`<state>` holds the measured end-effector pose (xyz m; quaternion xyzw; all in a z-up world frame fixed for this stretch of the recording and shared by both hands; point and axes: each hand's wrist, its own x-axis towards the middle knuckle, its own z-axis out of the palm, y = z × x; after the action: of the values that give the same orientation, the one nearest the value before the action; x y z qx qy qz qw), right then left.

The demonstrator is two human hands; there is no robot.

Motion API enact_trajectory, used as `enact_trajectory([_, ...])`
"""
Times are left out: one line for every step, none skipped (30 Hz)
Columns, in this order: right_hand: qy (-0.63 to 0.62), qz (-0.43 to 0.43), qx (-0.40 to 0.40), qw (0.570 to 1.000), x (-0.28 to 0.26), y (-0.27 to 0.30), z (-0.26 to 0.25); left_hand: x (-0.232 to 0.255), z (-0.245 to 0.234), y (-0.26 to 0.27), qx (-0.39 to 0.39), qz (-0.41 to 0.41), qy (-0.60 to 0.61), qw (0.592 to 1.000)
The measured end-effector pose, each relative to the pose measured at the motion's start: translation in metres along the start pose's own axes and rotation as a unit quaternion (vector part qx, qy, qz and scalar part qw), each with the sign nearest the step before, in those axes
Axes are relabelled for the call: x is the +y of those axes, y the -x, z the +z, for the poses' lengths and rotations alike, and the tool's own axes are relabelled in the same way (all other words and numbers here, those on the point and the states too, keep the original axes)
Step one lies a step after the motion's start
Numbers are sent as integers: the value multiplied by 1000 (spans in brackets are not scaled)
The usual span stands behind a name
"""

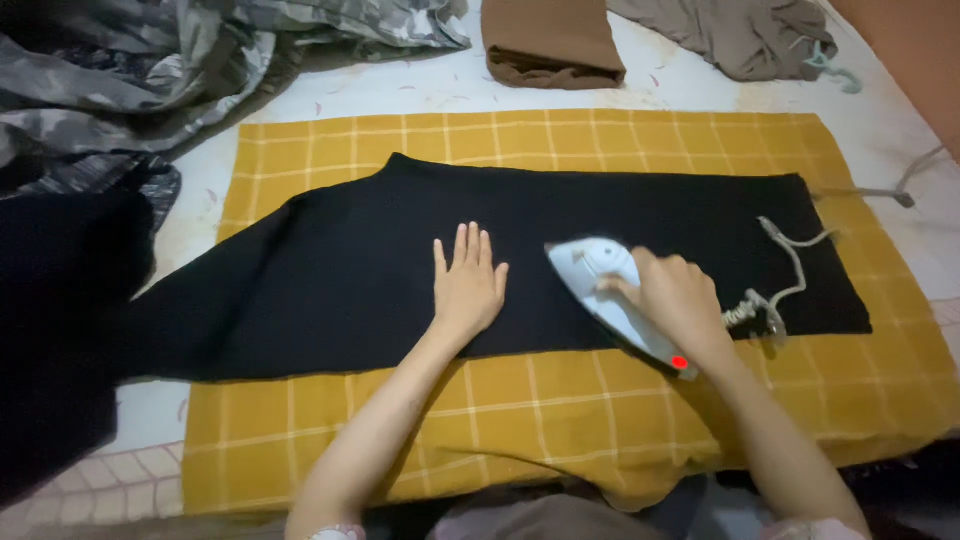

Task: Ironing a pair of black pants on a flat surface.

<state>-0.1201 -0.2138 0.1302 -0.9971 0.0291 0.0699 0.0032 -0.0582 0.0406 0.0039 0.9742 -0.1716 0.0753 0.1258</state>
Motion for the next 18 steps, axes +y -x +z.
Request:
enact_trajectory([10, 7, 6, 1000, -5, -12, 0, -1, 1, 1, 3, 1, -6, 1000])
enact_trajectory([8, 3, 8, 1000, -7, -19, -5, -4, 0, 1, 4, -2, -8, 1000])
enact_trajectory([2, -14, 29, 999, -10, -27, -10, -8, -1, 1, 33, 17, 14, 999])
enact_trajectory([-4, -32, 50, 998, -12, -35, -15, -11, -1, 1, 61, 35, 39, 997])
enact_trajectory([-3, -37, 50, 998, -20, -40, -23, -16, -20, 0, 62, 31, 38, 997])
enact_trajectory([-13, -58, 63, 996, -28, -46, -31, -21, -39, -3, 62, 10, 102, 993])
enact_trajectory([-24, -80, 76, 994, -36, -51, -39, -26, -58, -5, 61, -10, 167, 984])
enact_trajectory([-23, -84, 75, 993, -46, -57, -40, -40, -72, -3, 63, -14, 167, 984])
enact_trajectory([-24, -98, 71, 992, -56, -63, -40, -54, -86, -1, 25, -75, 108, 991])
enact_trajectory([-26, -112, 69, 991, -66, -71, -41, -68, -101, -1, -13, -135, 46, 990])
enact_trajectory([-27, -115, 71, 990, -81, -80, -42, -88, -85, -4, -11, -137, 45, 989])
enact_trajectory([-28, -123, 51, 991, -97, -88, -42, -108, -68, -7, 9, -152, 32, 988])
enact_trajectory([-29, -132, 31, 990, -112, -97, -42, -129, -51, -10, 29, -166, 18, 985])
enact_trajectory([-28, -135, 30, 990, -123, -101, -38, -135, -46, -10, 29, -170, 18, 985])
enact_trajectory([-30, -150, 26, 988, -133, -106, -34, -141, -42, -11, 16, -182, 12, 983])
enact_trajectory([-33, -166, 22, 985, -146, -112, -30, -148, -38, -11, 3, -194, 6, 981])
enact_trajectory([-33, -170, 22, 985, -152, -119, -23, -152, -33, -11, 4, -198, 4, 980])
enact_trajectory([-36, -191, 53, 979, -158, -127, -18, -156, -30, -12, -10, -196, 6, 980])
